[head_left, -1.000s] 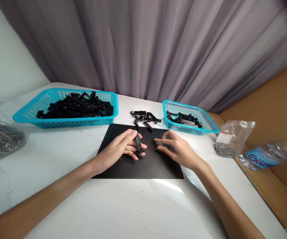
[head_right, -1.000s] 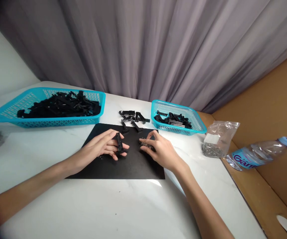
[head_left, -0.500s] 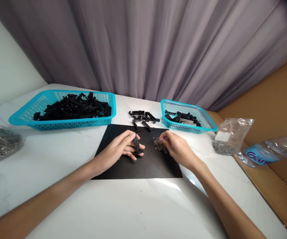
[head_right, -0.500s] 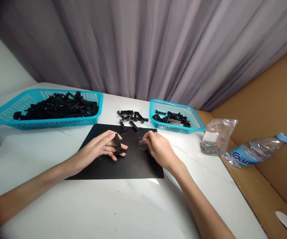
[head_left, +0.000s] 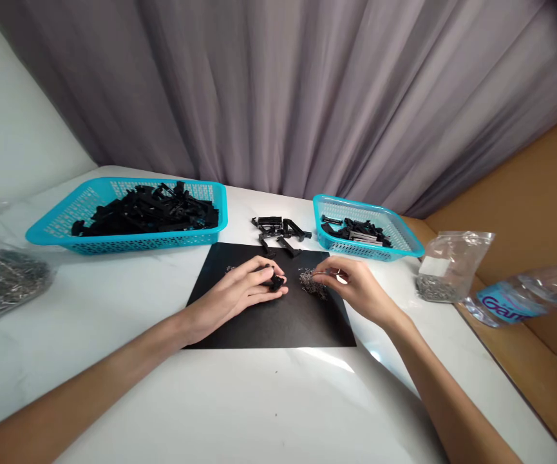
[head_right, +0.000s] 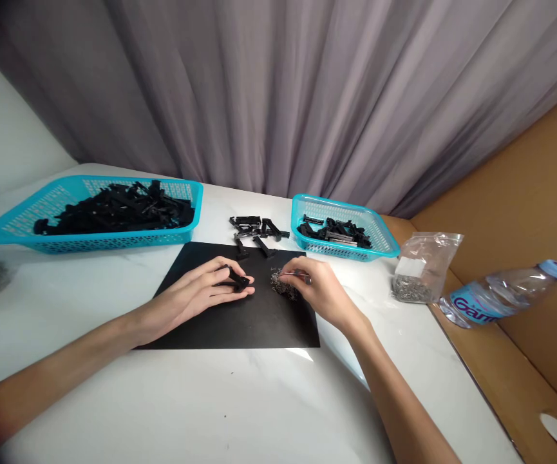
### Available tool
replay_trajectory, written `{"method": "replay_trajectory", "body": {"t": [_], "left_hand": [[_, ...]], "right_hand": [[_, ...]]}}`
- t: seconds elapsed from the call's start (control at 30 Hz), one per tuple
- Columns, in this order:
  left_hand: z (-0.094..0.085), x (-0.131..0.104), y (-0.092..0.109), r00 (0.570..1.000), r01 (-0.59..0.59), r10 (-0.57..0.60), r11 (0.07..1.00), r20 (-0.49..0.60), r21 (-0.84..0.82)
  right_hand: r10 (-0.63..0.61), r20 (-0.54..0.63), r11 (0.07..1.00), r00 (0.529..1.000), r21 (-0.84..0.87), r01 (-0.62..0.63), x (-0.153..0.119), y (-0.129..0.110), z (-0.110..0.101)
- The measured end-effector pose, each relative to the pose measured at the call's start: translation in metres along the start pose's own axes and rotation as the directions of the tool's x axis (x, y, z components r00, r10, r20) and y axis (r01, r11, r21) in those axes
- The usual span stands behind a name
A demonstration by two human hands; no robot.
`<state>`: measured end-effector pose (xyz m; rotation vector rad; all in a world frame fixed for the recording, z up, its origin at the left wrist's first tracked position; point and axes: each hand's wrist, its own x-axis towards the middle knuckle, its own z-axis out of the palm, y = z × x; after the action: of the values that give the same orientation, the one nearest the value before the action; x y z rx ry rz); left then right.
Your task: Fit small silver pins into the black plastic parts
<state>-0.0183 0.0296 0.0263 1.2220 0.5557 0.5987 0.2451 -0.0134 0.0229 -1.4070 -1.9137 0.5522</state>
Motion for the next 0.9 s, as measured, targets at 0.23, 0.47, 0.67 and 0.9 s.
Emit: {"method": "replay_trajectory", "body": {"t": [0.23,0.47,0.67,0.9], "left_hand": [[-0.003,-0.001,-0.006,0.999,-0.047,0.05,0.982,-0.012,0.183],[-0.004,-0.001,-0.016,0.977,-0.198,0.211,0.901,0.008,0.387],[-0.004,-0.004,-0.021,0.982,-0.156,0.187,0.864,-0.016,0.478],[-0.005,-0.003,-0.022,0.982,-0.141,0.187,0.825,-0.029,0.547]], "right_hand": [[0.015,0.027,0.999,1.0,0.037,-0.016,-0.002,0.002,0.003],[0.141,0.025,0.983,0.99,0.111,-0.143,-0.002,-0.005,0.002],[0.166,0.115,0.925,0.979,0.326,-0.195,-0.004,-0.006,0.004],[0.091,0.055,0.947,0.994,0.306,-0.104,-0.005,-0.007,0.011]]}}
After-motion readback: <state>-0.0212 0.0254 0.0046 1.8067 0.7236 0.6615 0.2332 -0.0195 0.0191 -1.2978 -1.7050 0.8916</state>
